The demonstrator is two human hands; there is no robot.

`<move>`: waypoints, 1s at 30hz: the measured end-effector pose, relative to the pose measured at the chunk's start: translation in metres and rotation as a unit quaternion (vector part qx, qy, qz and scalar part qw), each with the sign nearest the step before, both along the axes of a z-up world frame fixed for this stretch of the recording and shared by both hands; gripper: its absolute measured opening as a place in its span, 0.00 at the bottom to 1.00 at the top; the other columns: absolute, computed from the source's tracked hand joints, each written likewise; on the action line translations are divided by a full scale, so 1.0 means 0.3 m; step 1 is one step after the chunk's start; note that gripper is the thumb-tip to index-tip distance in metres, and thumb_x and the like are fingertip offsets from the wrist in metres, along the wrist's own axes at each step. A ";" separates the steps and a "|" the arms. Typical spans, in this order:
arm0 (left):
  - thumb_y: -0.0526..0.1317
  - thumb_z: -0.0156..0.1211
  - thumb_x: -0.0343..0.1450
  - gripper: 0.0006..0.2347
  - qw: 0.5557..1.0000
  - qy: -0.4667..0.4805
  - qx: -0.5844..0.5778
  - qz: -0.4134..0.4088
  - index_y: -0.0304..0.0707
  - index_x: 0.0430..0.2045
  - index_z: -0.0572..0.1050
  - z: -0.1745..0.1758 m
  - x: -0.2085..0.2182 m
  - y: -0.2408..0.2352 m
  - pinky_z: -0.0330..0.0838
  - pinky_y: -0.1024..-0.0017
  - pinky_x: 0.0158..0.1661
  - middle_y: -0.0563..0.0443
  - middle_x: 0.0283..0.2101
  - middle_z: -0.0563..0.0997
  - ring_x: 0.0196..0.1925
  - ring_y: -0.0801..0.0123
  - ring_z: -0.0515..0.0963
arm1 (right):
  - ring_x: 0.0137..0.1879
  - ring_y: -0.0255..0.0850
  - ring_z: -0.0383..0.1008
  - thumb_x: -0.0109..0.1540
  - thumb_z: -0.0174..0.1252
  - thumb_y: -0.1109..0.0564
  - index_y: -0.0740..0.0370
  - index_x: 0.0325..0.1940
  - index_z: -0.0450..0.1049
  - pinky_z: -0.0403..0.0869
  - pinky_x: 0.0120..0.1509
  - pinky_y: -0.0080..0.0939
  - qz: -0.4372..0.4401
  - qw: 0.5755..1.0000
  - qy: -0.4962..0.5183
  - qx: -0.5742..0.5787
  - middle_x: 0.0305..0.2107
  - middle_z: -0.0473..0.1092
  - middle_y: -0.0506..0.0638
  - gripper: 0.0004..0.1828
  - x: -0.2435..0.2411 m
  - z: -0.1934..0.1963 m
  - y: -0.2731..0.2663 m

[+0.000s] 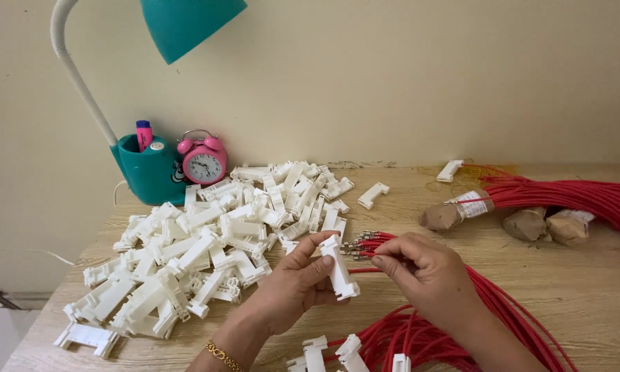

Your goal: The person repeatedly picks up white plastic clips and red wires with metal connectors from a wooden table. They insert the metal ends of the wires into the clips and place the assembled units back on the table.

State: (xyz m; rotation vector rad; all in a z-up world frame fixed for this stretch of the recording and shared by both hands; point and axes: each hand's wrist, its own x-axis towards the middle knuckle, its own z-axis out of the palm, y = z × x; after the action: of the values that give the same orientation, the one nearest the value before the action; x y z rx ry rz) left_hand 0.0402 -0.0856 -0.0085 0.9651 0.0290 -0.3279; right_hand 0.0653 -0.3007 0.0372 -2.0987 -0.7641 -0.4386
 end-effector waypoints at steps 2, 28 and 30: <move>0.37 0.51 0.72 0.19 1.000 -0.006 0.015 -0.003 0.51 0.60 0.65 0.019 -0.011 -0.004 0.78 0.55 0.39 0.43 0.31 0.74 0.33 0.56 0.78 | 0.28 0.31 0.70 0.56 0.62 0.54 0.54 0.28 0.79 0.68 0.34 0.32 -0.007 1.000 -0.026 -0.012 0.21 0.74 0.40 0.04 -0.005 0.012 0.003; 0.31 0.48 0.72 0.14 0.997 0.016 0.005 0.075 0.37 0.53 0.63 0.041 -0.010 -0.071 0.77 0.54 0.40 0.37 0.40 0.72 0.37 0.45 0.81 | 0.25 0.28 0.73 0.55 0.61 0.53 0.54 0.24 0.79 0.69 0.30 0.32 -0.106 0.994 0.007 -0.030 0.20 0.77 0.39 0.07 -0.053 0.071 -0.016; 0.29 0.48 0.72 0.15 0.996 0.006 0.001 0.084 0.37 0.53 0.64 0.037 -0.011 -0.071 0.77 0.57 0.38 0.41 0.34 0.71 0.37 0.47 0.82 | 0.23 0.29 0.69 0.55 0.61 0.52 0.52 0.22 0.78 0.66 0.29 0.33 -0.120 0.992 0.004 -0.048 0.17 0.73 0.38 0.08 -0.049 0.069 -0.018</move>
State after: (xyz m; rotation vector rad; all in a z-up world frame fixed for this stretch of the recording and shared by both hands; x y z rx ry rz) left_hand 0.0369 -0.1070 0.0027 0.9561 0.1206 -0.1790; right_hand 0.0505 -0.3060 0.0580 -2.2926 -0.5398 -0.5320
